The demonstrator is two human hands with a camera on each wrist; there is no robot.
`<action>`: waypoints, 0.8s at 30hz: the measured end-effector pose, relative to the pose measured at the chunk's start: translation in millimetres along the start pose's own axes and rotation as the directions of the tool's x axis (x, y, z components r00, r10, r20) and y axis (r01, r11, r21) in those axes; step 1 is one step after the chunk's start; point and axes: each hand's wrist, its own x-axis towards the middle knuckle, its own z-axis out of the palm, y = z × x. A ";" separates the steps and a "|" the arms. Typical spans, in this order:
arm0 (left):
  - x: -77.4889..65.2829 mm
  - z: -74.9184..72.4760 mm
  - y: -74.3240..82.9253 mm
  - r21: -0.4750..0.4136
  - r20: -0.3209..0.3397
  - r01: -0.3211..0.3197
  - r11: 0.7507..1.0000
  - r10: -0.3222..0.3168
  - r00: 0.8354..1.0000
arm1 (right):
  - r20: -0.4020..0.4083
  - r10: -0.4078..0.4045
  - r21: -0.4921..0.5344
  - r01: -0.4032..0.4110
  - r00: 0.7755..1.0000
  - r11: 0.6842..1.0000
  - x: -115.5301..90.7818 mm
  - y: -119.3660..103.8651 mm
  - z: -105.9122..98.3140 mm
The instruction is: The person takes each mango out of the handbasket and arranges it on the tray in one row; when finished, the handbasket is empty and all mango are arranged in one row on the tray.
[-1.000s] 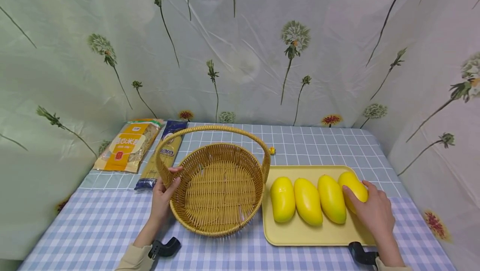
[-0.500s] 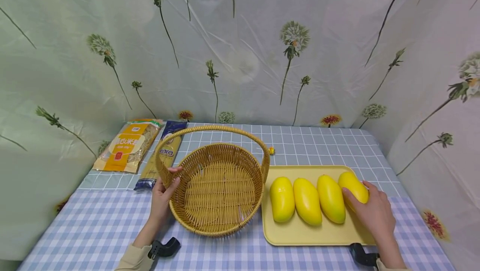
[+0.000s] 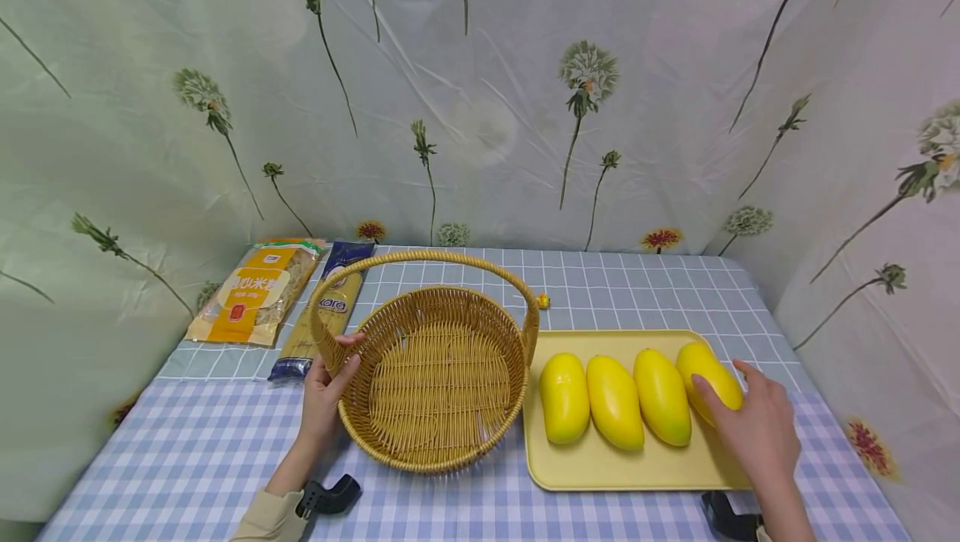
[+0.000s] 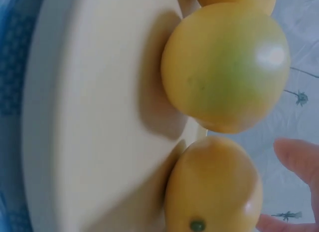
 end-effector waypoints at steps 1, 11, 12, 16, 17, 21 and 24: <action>0.0 0.0 0.0 0.003 -0.001 0.002 1.000 -0.002 1.000 | -0.012 0.002 0.002 -0.002 1.000 1.000 -0.6 -0.7 -0.1; 0.2 -0.9 0.1 0.019 0.013 0.018 1.000 -0.018 1.000 | -0.180 -0.062 0.054 0.073 0.982 0.996 -14.0 -14.7 1.2; 0.2 -0.7 0.2 0.020 0.010 0.021 1.000 -0.022 1.000 | -0.203 -0.086 0.065 0.101 0.975 0.993 -15.5 -16.5 1.6; -0.1 -0.1 1.5 0.025 -0.004 0.034 0.999 -0.033 0.999 | -0.279 -0.200 0.098 0.235 0.939 0.967 -20.6 -23.8 4.6; -0.1 0.1 2.0 0.025 -0.010 0.039 0.999 -0.038 0.999 | -0.291 -0.225 0.113 0.267 0.930 0.957 -21.8 -25.6 5.5; -0.3 0.5 4.1 0.044 -0.025 0.056 0.997 -0.055 0.998 | -0.315 -0.324 0.152 0.384 0.892 0.910 -27.5 -34.0 9.7; -0.9 -0.9 5.5 0.098 -0.051 0.054 0.994 -0.049 0.997 | -0.315 -0.399 0.159 0.462 0.861 0.872 -31.4 -41.6 12.8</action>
